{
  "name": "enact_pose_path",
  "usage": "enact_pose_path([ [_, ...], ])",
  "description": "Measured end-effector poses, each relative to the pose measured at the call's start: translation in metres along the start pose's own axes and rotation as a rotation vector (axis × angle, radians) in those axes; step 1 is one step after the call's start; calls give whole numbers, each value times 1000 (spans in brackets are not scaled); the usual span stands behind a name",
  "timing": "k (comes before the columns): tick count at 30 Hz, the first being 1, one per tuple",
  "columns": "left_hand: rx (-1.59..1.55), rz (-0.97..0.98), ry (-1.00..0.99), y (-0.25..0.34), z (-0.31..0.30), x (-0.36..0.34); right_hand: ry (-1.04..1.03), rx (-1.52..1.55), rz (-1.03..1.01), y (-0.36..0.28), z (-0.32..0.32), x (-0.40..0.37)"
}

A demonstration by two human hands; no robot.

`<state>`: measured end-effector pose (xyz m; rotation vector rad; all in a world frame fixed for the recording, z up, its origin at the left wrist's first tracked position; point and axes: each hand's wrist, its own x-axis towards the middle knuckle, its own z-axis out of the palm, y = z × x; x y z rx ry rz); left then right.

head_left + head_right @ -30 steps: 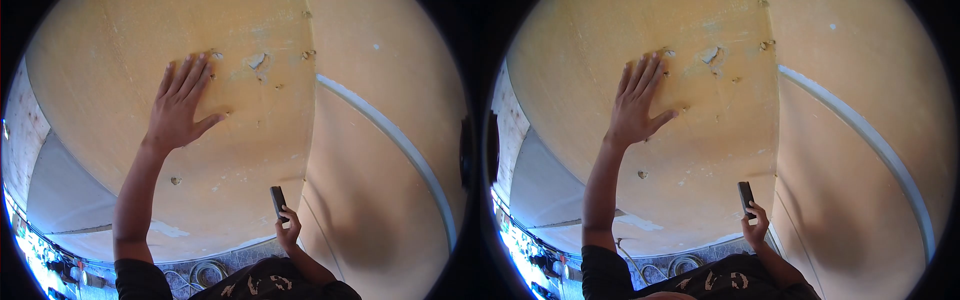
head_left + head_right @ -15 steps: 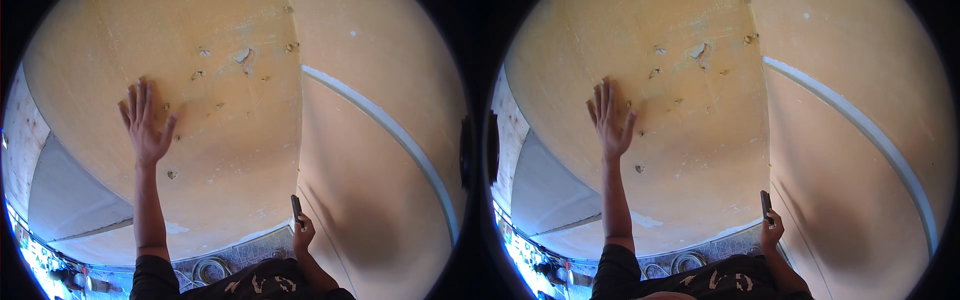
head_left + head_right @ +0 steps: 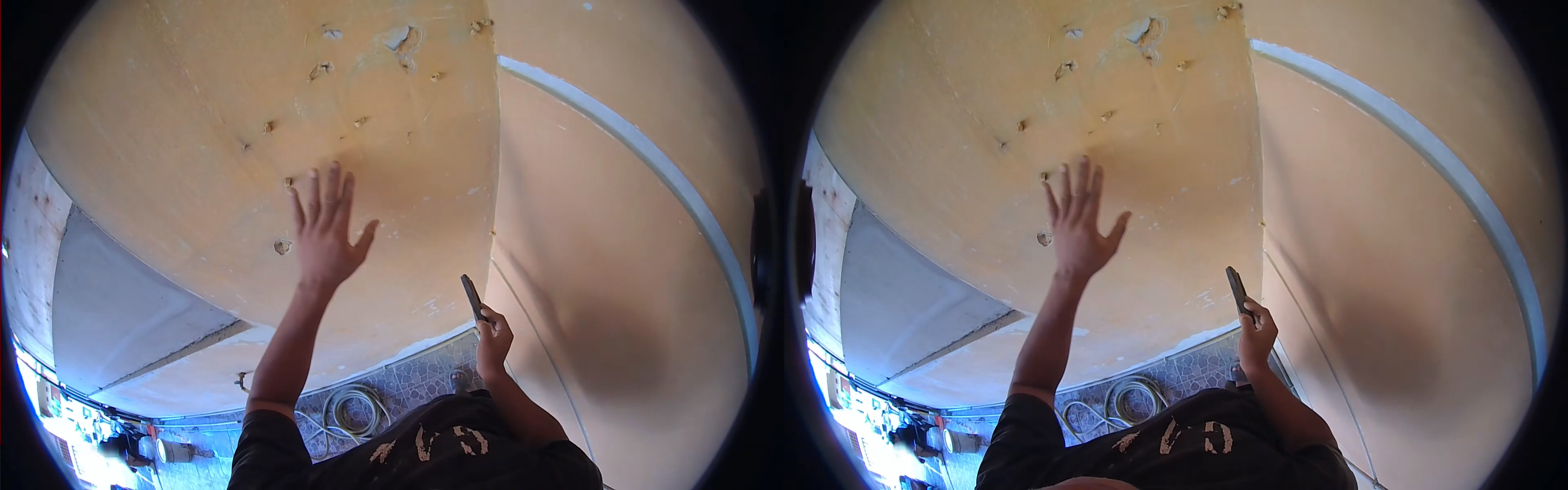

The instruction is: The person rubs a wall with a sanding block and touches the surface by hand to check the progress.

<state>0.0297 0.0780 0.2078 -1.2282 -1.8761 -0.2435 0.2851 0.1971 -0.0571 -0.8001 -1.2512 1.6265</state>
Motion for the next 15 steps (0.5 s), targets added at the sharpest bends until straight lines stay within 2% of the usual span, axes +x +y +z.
enact_pose_path([
  [4, -147, -62, -246, 21, 29, -25, -7, 0, 96, -19, 15, -5],
  [7, -87, -62, -233, 21, 39, -27, -7, 18, 118, -28, 19, -5],
  [11, -139, -97, -237, 23, 45, -23, -6, 190, 246, -25, 15, 2],
  [13, 19, -26, -256, 15, 64, -31, -28, 233, 290, -36, 18, 4],
  [15, -15, -60, -331, 25, 64, -36, -31, 461, 368, -56, 24, 6],
])
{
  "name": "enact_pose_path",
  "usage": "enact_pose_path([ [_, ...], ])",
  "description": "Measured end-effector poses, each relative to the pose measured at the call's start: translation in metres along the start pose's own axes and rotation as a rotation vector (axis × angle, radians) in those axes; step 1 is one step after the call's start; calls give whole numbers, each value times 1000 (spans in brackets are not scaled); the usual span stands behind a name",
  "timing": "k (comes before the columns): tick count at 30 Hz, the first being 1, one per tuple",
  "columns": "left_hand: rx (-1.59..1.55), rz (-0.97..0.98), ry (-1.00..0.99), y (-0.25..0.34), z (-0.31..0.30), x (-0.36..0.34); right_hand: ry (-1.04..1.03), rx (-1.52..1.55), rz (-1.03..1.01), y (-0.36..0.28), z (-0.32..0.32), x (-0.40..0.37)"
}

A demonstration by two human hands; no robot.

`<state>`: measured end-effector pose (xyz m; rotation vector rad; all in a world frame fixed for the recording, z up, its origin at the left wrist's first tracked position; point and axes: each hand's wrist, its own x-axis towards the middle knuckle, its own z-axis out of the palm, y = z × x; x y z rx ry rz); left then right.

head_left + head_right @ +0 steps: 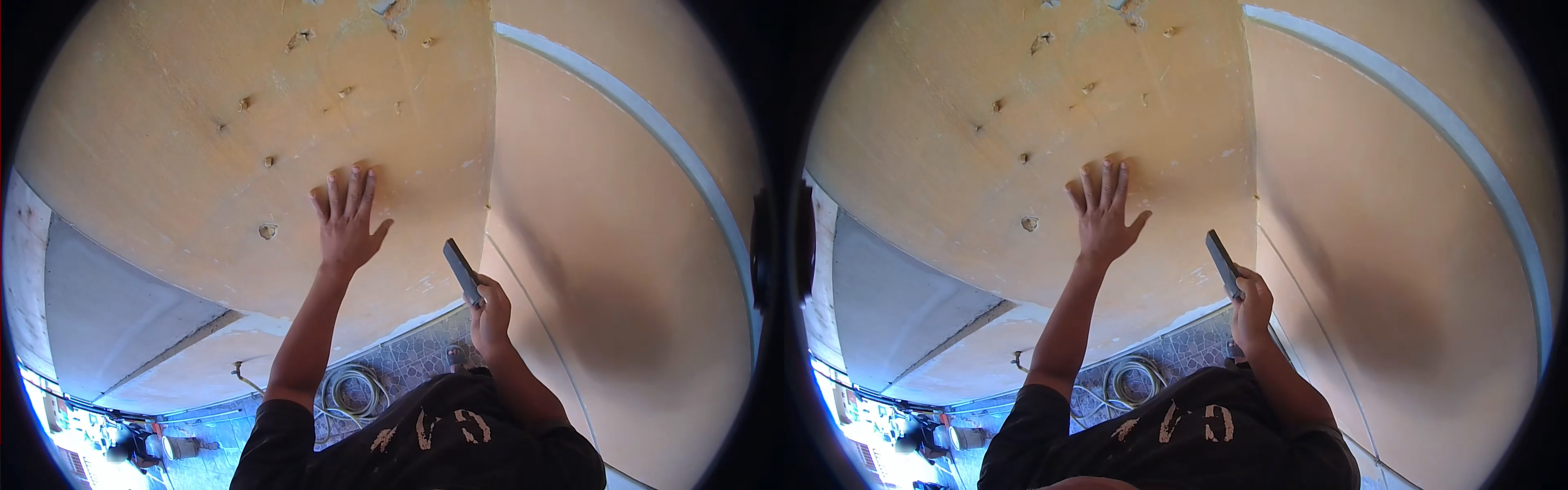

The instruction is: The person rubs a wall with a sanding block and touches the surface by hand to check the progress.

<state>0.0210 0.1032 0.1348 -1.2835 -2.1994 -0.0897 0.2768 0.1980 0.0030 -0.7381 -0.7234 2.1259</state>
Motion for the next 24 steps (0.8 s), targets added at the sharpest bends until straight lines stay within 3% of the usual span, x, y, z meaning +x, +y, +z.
enact_pose_path([
  [2, -44, -22, -80, 15, 4, -9, -57, 76, 14, 6, -9, 10],
  [4, -199, 59, -83, 30, 18, -34, -183, 320, 109, -7, 2, 7],
  [5, -303, 101, -184, 39, 26, -49, -227, 349, 152, -12, 3, 6],
  [6, -543, 128, -276, 46, 37, -67, -229, 344, 150, -19, 9, 3],
  [8, -1467, -268, -526, 65, 47, -93, -282, 406, 228, -29, 18, -7],
  [9, -1468, -262, -530, 71, 40, -99, -346, 462, 244, -18, 6, -1],
  [11, -1926, -379, -421, 80, 18, -108, -391, 473, 288, -21, 11, -7],
  [14, -2147, -415, -330, 78, 13, -116, -440, 472, 380, -13, 13, -11],
  [15, -2083, -542, -278, 78, 12, -117, -474, 478, 406, -10, 15, -10],
  [19, -2038, -644, -245, 66, 14, -122, -446, 388, 437, 4, 25, -12],
  [21, -2033, -759, -115, 72, -2, -125, -435, 339, 429, 6, 30, -15],
  [24, -2046, -740, -135, 62, 9, -139, -426, 266, 427, 10, 33, -16],
])
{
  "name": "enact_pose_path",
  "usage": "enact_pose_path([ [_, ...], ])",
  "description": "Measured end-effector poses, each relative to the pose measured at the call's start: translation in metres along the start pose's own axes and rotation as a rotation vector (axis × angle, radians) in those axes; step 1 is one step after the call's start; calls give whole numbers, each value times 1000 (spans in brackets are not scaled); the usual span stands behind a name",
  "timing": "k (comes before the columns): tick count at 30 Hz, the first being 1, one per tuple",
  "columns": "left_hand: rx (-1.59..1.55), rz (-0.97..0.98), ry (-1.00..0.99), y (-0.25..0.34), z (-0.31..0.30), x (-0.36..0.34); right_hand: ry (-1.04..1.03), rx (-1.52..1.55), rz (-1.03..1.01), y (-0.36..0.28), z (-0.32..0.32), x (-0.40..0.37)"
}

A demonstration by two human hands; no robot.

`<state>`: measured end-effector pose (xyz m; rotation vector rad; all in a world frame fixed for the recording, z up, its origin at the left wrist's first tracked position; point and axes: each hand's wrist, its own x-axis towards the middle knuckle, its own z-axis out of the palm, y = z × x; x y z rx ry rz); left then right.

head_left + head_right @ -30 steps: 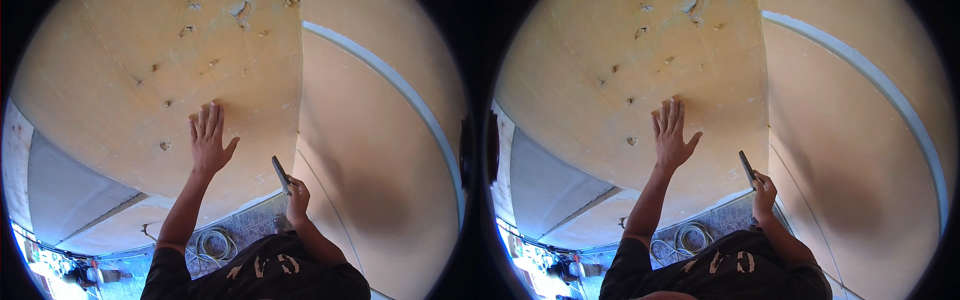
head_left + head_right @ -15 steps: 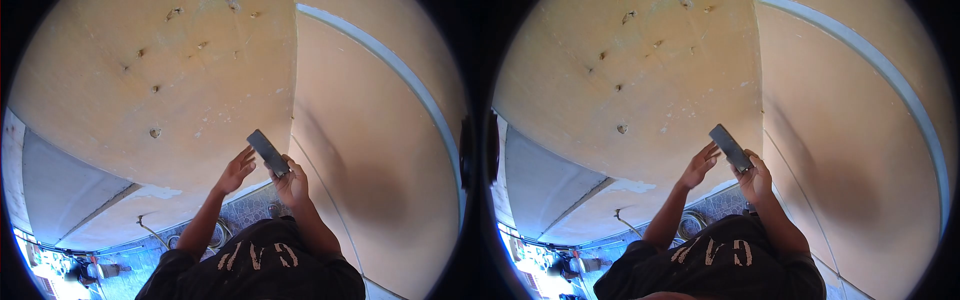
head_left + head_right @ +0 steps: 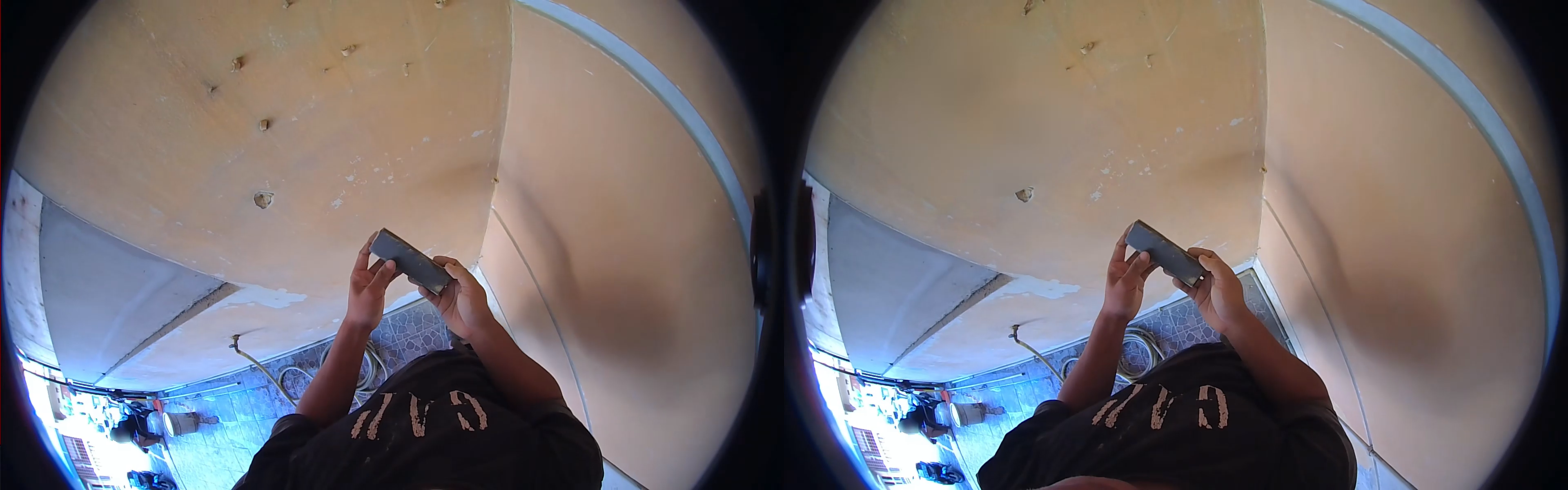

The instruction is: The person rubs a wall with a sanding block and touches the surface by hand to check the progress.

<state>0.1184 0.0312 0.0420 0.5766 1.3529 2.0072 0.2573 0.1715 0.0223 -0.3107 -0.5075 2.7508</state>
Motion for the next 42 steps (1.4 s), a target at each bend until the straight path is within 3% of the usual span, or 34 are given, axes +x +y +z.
enact_pose_path([
  [7, -124, 26, 12, -7, -17, -10, 108, -340, 33, 16, 13, 7],
  [10, -265, 65, 6, -4, -14, -10, 61, -360, 113, 19, 15, 11],
  [15, -243, 98, -107, 4, -18, -9, -13, -222, 231, 12, 13, 17],
  [23, -142, 80, -125, 6, -17, 1, -75, -24, 320, 15, 2, 14],
  [31, -130, 104, -167, 4, -7, 9, -96, 9, 343, 8, -2, 11],
  [33, -154, 29, -238, 5, -4, 9, -117, -1, 357, 10, -3, 11],
  [42, -93, 3, -174, 11, 15, 15, -195, 172, 444, 16, -1, 17],
])
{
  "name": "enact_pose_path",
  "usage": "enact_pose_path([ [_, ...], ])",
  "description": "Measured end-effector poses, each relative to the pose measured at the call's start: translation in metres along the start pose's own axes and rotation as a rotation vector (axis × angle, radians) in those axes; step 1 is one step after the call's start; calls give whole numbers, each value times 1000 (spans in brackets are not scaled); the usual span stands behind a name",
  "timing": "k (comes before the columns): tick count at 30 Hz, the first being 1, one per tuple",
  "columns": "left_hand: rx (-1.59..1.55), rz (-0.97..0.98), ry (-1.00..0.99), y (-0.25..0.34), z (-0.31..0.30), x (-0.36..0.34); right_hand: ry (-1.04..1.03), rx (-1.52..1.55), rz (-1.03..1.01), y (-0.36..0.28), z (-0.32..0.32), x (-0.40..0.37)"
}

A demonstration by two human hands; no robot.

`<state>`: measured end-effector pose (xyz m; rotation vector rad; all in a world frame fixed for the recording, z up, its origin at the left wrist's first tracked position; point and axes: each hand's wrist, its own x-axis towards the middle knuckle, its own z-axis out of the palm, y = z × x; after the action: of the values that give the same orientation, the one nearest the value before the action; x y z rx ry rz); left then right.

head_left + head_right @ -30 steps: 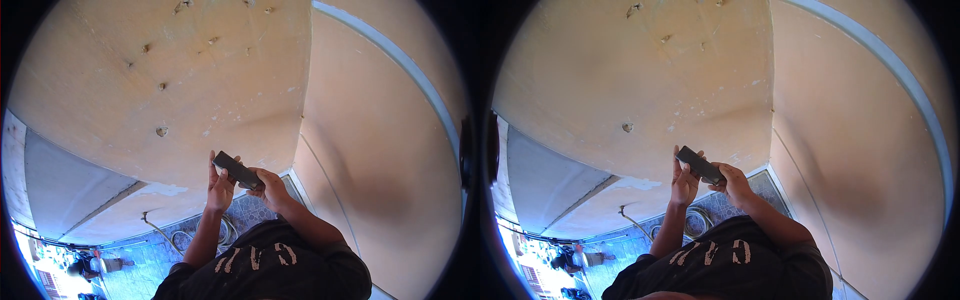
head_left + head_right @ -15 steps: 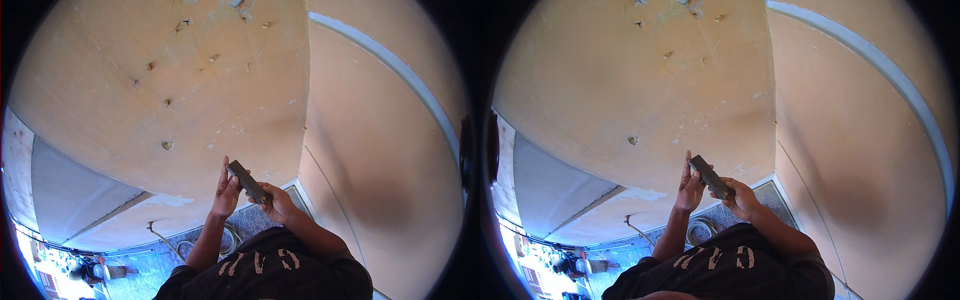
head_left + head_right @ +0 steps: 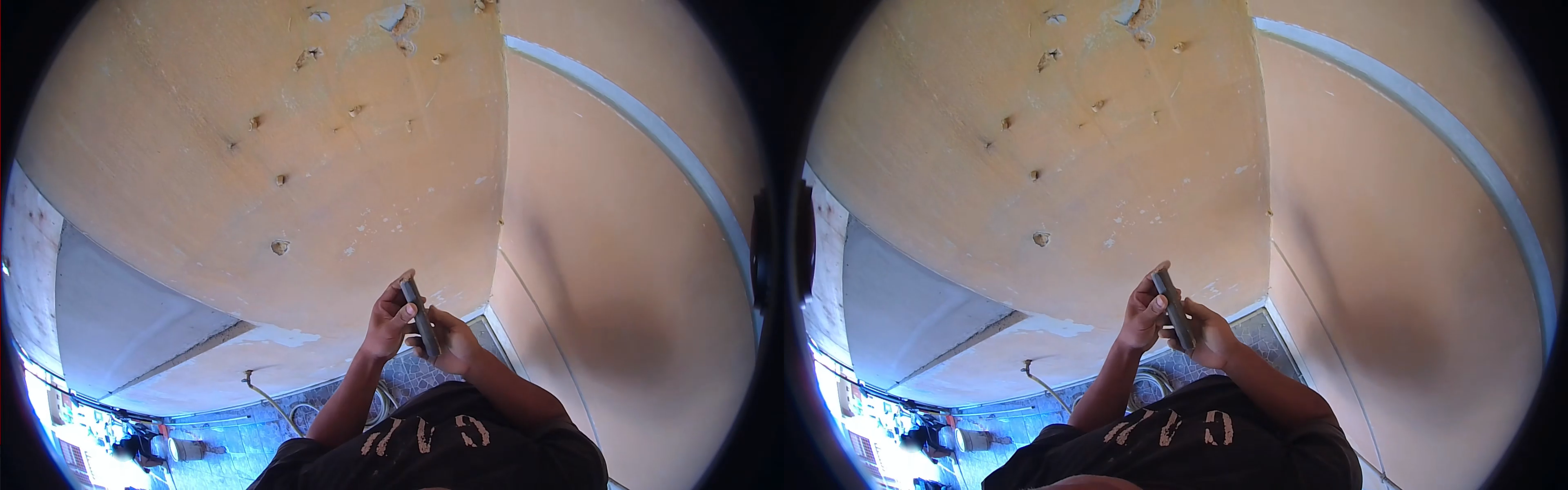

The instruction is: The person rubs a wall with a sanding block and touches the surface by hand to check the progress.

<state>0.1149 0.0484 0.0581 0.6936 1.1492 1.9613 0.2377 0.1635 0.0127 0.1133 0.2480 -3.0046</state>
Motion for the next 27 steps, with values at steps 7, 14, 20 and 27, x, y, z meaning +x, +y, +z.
enact_pose_path([
  [7, 85, 20, 231, -7, 8, -4, 231, -619, -321, 11, 1, 3],
  [14, 159, 51, 368, -4, 27, -3, 294, -1579, -1064, 10, 10, -4],
  [20, 243, 114, 453, -7, 46, 10, 317, -1631, -1237, 5, 11, 1],
  [27, 731, 343, 129, 25, 30, 35, 462, -1205, -1038, -2, 11, -10],
])
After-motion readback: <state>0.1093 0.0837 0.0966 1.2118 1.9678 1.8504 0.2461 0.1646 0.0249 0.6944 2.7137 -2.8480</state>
